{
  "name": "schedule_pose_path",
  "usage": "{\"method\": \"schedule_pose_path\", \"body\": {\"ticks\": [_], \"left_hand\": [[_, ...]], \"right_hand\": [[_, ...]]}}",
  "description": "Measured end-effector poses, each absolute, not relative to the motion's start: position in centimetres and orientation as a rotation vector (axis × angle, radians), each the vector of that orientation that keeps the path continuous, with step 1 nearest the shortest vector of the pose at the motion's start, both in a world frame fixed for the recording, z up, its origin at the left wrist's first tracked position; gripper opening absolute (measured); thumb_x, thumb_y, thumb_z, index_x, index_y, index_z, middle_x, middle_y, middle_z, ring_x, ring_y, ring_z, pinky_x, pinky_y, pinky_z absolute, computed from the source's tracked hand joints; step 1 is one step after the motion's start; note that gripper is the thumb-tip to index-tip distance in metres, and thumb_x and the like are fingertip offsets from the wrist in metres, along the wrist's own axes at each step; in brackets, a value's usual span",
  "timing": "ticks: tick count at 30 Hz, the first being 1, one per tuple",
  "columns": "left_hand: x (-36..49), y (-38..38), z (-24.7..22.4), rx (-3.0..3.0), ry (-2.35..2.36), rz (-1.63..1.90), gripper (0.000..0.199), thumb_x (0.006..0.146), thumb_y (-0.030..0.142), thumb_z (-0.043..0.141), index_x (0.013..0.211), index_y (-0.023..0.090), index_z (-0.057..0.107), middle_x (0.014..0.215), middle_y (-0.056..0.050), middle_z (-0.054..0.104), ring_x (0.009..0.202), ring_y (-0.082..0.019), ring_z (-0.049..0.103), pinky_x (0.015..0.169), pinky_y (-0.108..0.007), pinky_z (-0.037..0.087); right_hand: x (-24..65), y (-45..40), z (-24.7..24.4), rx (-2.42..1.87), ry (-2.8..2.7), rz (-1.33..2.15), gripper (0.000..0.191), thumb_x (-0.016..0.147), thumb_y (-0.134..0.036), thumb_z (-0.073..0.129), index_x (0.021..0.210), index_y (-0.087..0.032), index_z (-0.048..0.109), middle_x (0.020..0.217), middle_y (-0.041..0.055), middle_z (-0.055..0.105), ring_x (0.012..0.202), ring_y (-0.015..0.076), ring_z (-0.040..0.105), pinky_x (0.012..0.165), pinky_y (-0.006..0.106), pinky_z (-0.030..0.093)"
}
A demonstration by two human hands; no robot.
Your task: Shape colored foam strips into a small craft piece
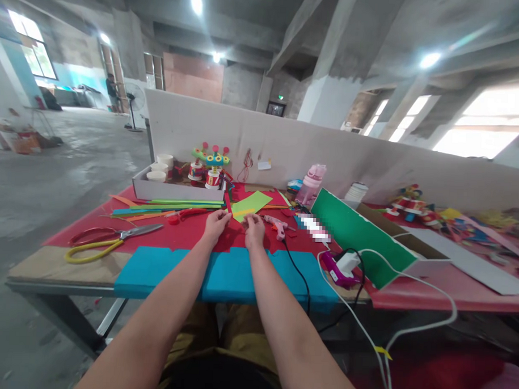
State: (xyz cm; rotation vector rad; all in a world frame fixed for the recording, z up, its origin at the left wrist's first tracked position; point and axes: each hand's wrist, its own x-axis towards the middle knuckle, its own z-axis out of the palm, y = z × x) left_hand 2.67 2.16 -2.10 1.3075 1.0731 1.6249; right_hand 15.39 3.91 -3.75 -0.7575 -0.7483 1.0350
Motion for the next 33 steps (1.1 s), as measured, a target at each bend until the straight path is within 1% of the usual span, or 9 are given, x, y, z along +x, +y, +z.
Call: {"method": "schedule_pose_path", "body": {"ticks": [3,7,12,15,22,28,33], "left_hand": [[2.8,2.1,-2.0,1.276,1.021,1.608,0.031,0.064,0.045,0.072,0.062,0.017,0.06,0.053,0.002,0.054,0.051,-0.01,0.045,0.052,-0.023,0.033],[2.8,2.1,-2.2,1.228,0.986,1.583,0.036,0.059,0.049,0.075,0.063,0.016,0.061,0.054,0.001,0.056,0.05,-0.01,0.047,0.051,-0.023,0.035],[2.8,2.2,-2.4,1.212,0.975,1.578,0.036,0.057,0.048,0.077,0.06,0.015,0.062,0.052,0.001,0.057,0.049,-0.009,0.046,0.05,-0.022,0.034],[2.9,2.3,-2.5,1.207,0.981,1.585,0.035,0.057,0.046,0.077,0.06,0.015,0.062,0.053,0.001,0.057,0.05,-0.009,0.047,0.05,-0.022,0.034],[3.0,2.5,-2.7,1.216,1.002,1.599,0.033,0.057,0.045,0.076,0.06,0.015,0.061,0.053,0.001,0.057,0.05,-0.009,0.047,0.05,-0.022,0.034],[2.9,2.6,-2.9,1.217,1.031,1.605,0.031,0.059,0.044,0.075,0.061,0.016,0.061,0.055,0.001,0.057,0.051,-0.009,0.048,0.051,-0.022,0.035],[2.9,2.6,-2.9,1.22,1.045,1.606,0.026,0.059,0.039,0.074,0.061,0.016,0.062,0.055,0.001,0.058,0.051,-0.01,0.049,0.051,-0.022,0.036]], "right_hand": [[14.2,3.6,-3.8,-0.739,-0.861,1.205,0.021,0.064,-0.031,0.072,0.071,-0.018,0.057,0.061,-0.0019,0.062,0.056,0.0125,0.058,0.061,0.027,0.052],[13.7,3.3,-3.9,-0.733,-0.894,1.273,0.022,0.062,-0.03,0.074,0.072,-0.017,0.06,0.059,-0.0022,0.062,0.059,0.0142,0.06,0.063,0.028,0.053],[14.0,3.5,-3.9,-0.726,-0.884,1.304,0.022,0.061,-0.028,0.076,0.072,-0.018,0.059,0.058,-0.0031,0.062,0.063,0.0149,0.062,0.066,0.03,0.053],[14.0,3.5,-3.9,-0.72,-0.88,1.318,0.022,0.062,-0.029,0.076,0.071,-0.018,0.059,0.057,-0.0029,0.062,0.064,0.0154,0.062,0.066,0.03,0.054],[14.1,3.2,-3.9,-0.679,-0.884,1.345,0.027,0.061,-0.031,0.078,0.08,-0.018,0.063,0.064,-0.002,0.066,0.063,0.014,0.062,0.065,0.028,0.053],[14.3,2.9,-4.0,-0.64,-0.943,1.367,0.032,0.06,-0.033,0.08,0.082,-0.018,0.063,0.065,-0.0025,0.064,0.064,0.0131,0.062,0.065,0.027,0.053],[14.3,2.9,-3.8,-0.681,-0.964,1.356,0.031,0.063,-0.038,0.079,0.081,-0.018,0.062,0.063,-0.0029,0.063,0.064,0.0132,0.062,0.064,0.027,0.053]]}}
